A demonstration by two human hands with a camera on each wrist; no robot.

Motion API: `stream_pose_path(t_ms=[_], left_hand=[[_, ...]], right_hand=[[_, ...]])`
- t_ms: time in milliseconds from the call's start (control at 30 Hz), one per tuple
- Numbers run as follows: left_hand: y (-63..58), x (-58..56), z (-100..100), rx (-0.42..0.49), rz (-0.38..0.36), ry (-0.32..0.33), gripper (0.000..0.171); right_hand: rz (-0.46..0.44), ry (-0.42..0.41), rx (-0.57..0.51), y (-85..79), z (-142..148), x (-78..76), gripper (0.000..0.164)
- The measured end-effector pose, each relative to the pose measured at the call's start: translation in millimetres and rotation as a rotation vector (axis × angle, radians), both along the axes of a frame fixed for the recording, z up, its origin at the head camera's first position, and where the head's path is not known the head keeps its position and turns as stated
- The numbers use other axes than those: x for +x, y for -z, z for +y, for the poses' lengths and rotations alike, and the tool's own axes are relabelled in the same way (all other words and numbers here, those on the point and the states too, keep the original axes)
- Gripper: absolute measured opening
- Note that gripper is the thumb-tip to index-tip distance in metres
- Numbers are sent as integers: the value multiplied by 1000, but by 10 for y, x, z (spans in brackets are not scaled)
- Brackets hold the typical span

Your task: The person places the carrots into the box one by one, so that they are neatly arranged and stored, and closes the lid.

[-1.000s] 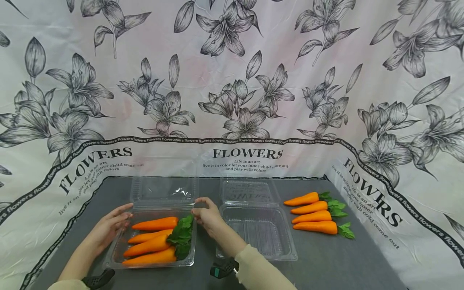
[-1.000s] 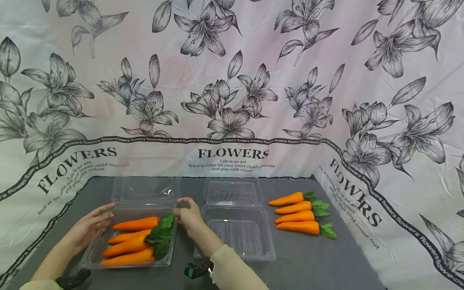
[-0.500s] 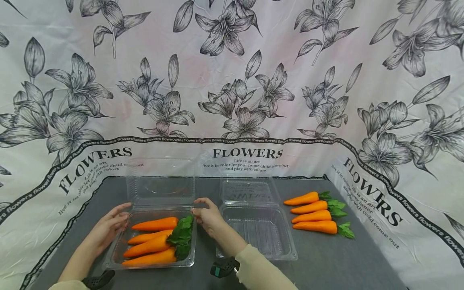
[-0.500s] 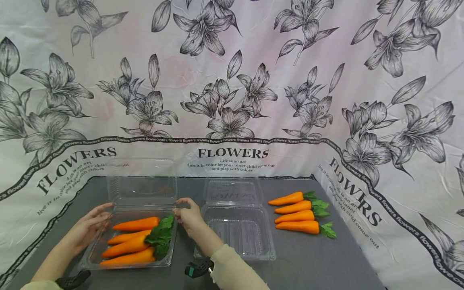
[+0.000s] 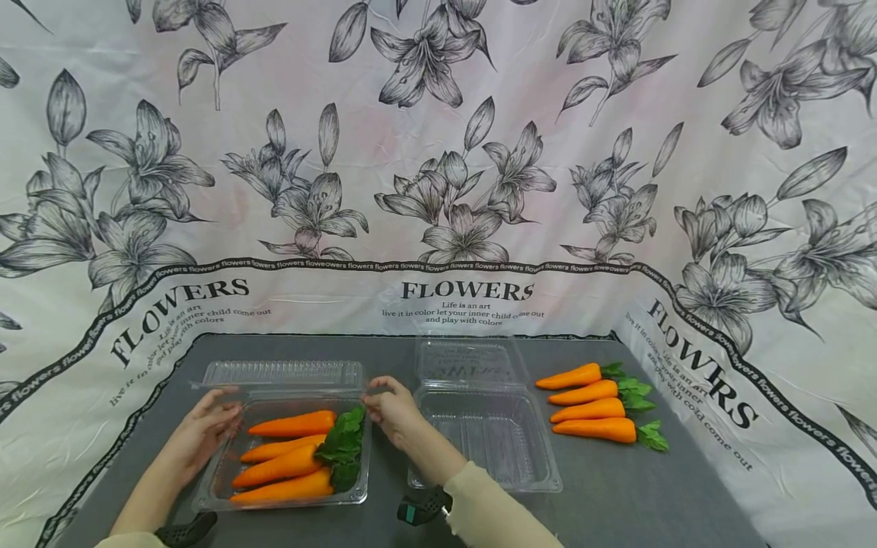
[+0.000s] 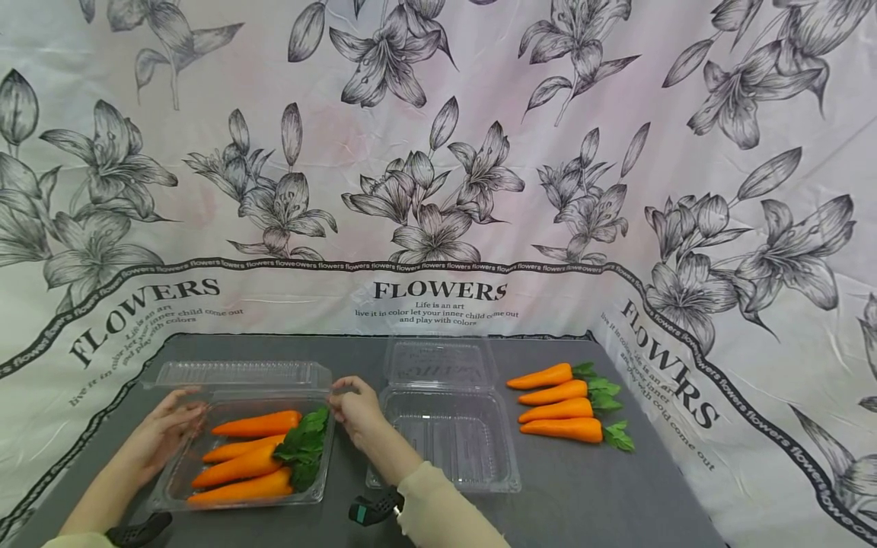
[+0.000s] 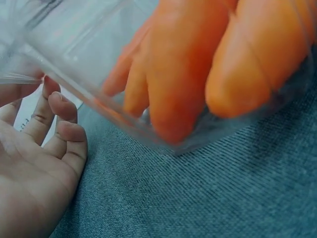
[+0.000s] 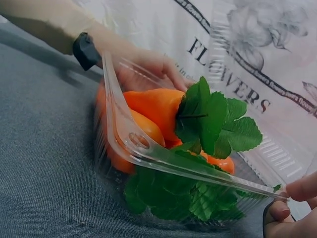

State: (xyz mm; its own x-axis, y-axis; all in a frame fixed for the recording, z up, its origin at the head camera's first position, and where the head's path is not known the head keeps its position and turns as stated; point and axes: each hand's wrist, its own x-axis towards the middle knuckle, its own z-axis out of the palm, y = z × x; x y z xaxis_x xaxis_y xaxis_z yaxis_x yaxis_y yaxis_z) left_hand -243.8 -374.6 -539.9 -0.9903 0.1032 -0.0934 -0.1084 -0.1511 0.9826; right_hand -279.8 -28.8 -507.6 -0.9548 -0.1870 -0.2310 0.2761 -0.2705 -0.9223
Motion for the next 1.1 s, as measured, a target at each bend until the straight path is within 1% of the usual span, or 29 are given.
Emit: stream_pose_path(t_ms=[100,200,367,433,533,633,733,767,833,900,1033,1100], left_hand=[[5,-1,8,1,3,-14,25],[6,0,7,15,0,-11,24],[17,5,-5,33,-1,12,27],[20,9,-1,31,7,14,27],[24,18,8,26,14,5,26],[28,23,17,17,-24,-20,21],[29,25,17,-14,-86,-36,12],[23,29,16,-25,-102,-41,12],[-2,34,13,-47,-126,-44,21],[-41,40,16,-89,-134,-44,33],[-135,49,29,-184,-157,-33,38],[-167,47,30,-223,-168,-29,45]], right_hand=[[-14,4,-16,2,3,-8,18],[-37,1,-40,0,12,-10,14],[-79,0,-85,8,34,-5,27],[-76,1,-89,13,39,-1,29],[-67,4,-89,19,38,2,31],[-56,8,-85,39,31,-6,31],[-47,9,-73,57,26,-18,26],[-45,8,-66,61,25,-21,26],[-48,6,-51,56,23,-22,26],[-44,1,-36,49,25,-18,28],[-30,-15,-7,16,34,10,31],[-21,-21,2,3,39,22,31]])
